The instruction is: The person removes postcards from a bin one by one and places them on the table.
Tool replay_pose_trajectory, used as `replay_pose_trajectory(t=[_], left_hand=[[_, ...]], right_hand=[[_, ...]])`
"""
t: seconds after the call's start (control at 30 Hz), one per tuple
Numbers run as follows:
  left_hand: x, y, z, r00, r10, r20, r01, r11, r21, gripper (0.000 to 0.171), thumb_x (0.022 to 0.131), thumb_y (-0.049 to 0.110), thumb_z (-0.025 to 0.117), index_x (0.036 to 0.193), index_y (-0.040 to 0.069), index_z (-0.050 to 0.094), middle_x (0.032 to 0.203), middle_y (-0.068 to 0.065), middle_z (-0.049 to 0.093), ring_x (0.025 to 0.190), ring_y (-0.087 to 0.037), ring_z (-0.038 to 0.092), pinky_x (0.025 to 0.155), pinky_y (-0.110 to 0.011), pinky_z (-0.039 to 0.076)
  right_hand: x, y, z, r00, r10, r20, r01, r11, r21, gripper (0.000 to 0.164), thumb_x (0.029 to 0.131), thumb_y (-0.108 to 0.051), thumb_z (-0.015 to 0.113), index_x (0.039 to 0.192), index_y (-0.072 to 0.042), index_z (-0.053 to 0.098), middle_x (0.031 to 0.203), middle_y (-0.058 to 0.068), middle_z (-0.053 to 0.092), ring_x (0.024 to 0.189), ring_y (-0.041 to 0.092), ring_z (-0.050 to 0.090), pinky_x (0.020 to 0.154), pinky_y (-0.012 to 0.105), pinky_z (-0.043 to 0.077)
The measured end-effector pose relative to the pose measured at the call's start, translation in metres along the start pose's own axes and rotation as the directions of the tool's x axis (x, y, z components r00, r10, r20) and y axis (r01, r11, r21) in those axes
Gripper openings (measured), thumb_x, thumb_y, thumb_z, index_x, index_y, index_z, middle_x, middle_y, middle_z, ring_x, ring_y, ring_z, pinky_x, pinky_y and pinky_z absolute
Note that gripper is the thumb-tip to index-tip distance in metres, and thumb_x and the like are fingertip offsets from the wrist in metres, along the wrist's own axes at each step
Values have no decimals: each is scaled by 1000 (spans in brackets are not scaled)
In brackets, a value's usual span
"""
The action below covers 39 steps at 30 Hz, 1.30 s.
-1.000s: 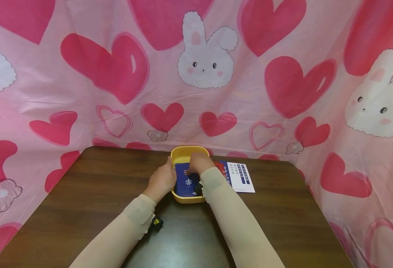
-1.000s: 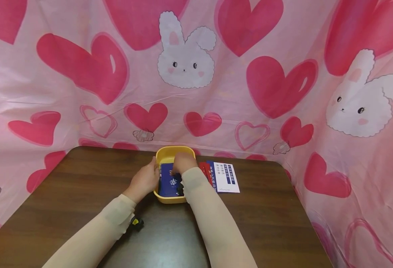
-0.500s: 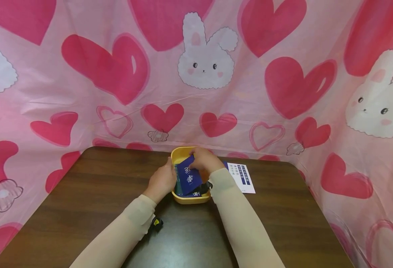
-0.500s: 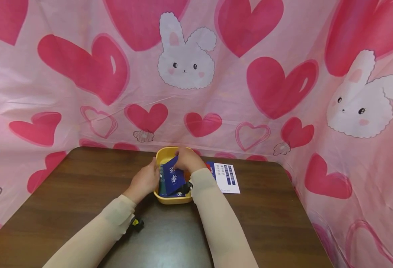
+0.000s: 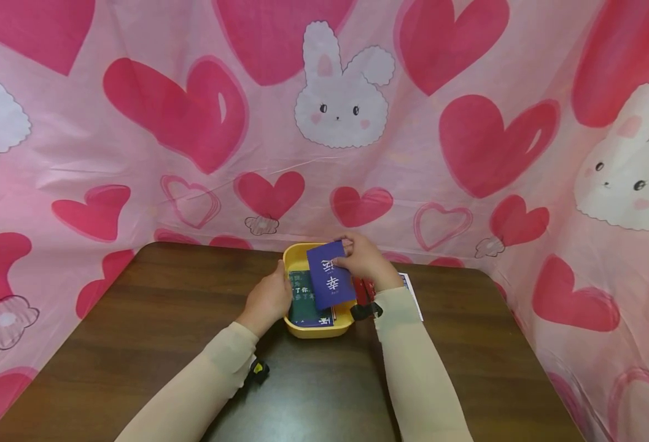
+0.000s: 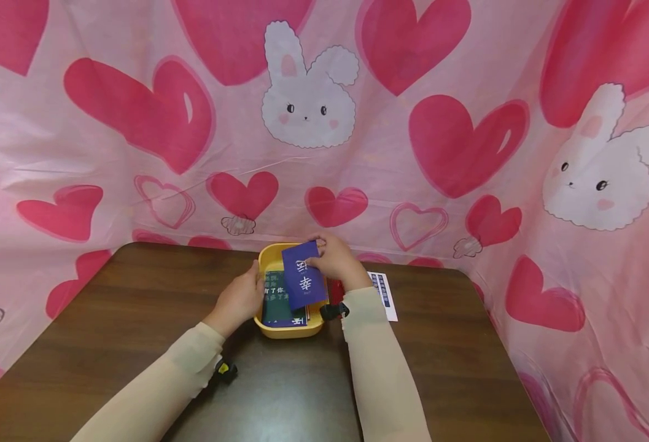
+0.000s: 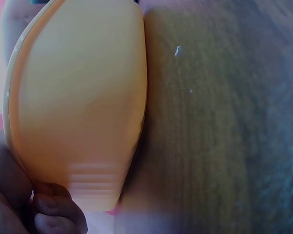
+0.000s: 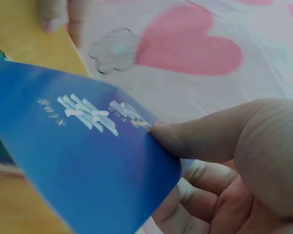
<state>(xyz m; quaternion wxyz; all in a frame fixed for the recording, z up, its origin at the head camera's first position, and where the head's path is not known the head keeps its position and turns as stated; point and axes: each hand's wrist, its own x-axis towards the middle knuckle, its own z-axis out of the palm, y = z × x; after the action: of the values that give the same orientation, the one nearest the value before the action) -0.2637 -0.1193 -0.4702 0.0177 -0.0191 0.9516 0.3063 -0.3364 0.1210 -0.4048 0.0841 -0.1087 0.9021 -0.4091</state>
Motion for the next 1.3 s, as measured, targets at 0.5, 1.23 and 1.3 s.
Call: replay_pose_trajectory(t=[0.5,1.23,1.3], left_hand=[[-1,-1,2,1000,-2,18,3,1000,-29,71,121,30,51,180,3,22,154,-24,70,114,-35,77,107,-61,63],[0,-1,0,999,-25,33,27,998,-48,74,121,32,52,181,5,19,156,-23,68,109,-34,76,104,-58,66],[0,-1,0,999,-25,33,27,999,-45,74,121,32,51,181,5,19,157,-23,68,111,-35,76,105,-58,65]], right_hand=[[-26,26,-57,993,69,-100,-57,992,117,62,108,-15,77,165,-19,54,144,27,75,111,40,82,87,51,71],[-32,106,-89,936,245,-255,-231,969,82,62,93,-4,62,154,4,59,165,36,52,144,46,54,124,59,44],[-30,115,-88,932,262,-252,-251,965,73,61,93,-5,63,153,6,59,158,37,56,133,44,57,117,57,48]])
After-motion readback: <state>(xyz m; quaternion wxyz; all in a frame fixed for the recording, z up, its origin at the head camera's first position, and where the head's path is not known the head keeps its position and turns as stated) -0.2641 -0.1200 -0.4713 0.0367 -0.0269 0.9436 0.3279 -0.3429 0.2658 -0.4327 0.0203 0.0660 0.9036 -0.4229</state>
